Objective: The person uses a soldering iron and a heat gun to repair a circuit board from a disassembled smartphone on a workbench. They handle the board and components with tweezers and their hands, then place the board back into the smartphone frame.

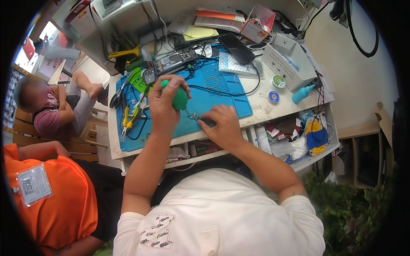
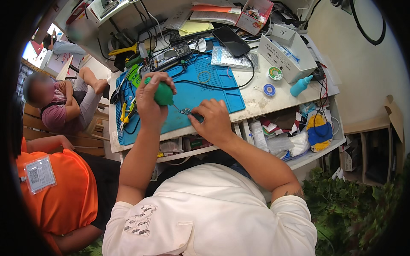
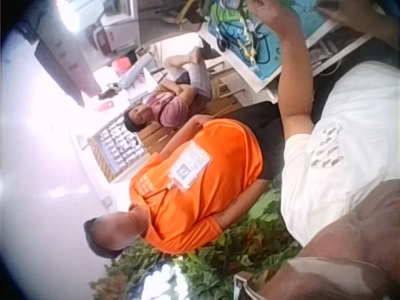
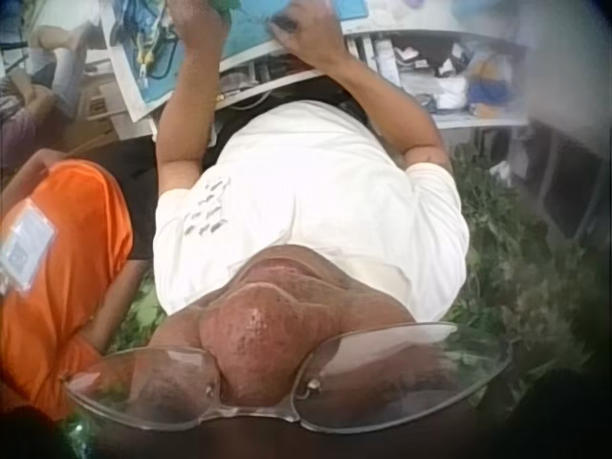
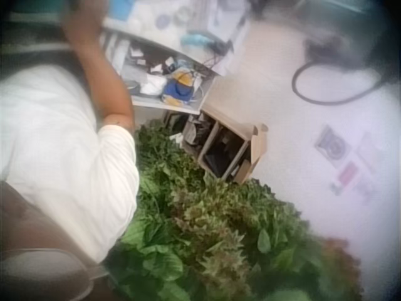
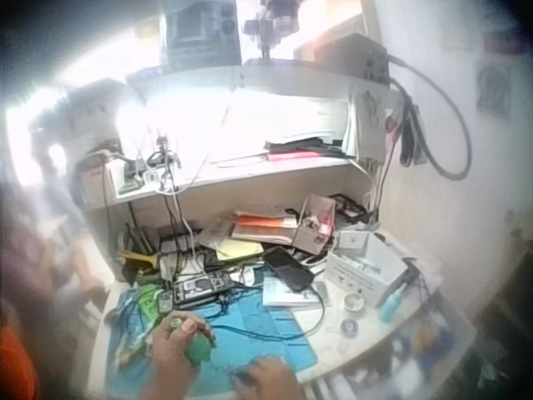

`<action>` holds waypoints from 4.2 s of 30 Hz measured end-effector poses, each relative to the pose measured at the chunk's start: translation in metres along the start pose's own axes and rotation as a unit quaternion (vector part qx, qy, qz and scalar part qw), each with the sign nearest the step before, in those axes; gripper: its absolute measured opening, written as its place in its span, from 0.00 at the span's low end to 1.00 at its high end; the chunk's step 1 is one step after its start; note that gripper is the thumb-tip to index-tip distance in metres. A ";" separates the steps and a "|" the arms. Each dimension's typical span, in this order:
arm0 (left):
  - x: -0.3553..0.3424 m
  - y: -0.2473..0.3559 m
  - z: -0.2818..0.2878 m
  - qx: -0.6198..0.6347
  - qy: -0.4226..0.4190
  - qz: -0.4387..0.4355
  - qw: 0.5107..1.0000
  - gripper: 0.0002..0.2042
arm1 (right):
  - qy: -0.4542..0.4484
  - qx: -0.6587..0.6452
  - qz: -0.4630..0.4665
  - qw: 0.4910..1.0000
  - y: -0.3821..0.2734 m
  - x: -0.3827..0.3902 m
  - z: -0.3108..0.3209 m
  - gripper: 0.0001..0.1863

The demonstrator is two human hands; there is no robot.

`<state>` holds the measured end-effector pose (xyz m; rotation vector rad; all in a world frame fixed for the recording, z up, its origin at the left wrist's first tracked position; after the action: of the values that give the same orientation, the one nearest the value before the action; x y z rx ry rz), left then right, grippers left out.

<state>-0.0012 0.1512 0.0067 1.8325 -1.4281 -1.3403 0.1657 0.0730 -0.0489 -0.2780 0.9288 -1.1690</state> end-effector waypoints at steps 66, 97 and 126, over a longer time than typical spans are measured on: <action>0.007 -0.036 0.012 0.001 -0.073 0.012 0.997 0.11 | -0.008 -0.003 0.007 1.000 -0.004 -0.003 0.002 0.15; -0.002 0.011 0.014 -0.032 0.013 -0.043 0.999 0.09 | 0.007 -0.033 -0.010 0.999 0.003 -0.004 -0.001 0.05; -0.006 -0.018 0.009 0.006 0.063 -0.058 0.996 0.11 | -0.014 -0.069 -0.034 0.997 0.012 -0.015 0.010 0.06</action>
<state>-0.0003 0.1647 -0.0092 1.9978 -1.2840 -1.2474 0.1797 0.0880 -0.0434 -0.4398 0.9836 -1.1618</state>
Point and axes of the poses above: each hand's wrist, its own x-axis away from the middle knuckle, its own z-axis out of the back of the hand, y = z × x, the point moved 9 cm from there along -x, towards the middle knuckle, and after that the axes turned 6 degrees about -z, right-handed, at the moved point
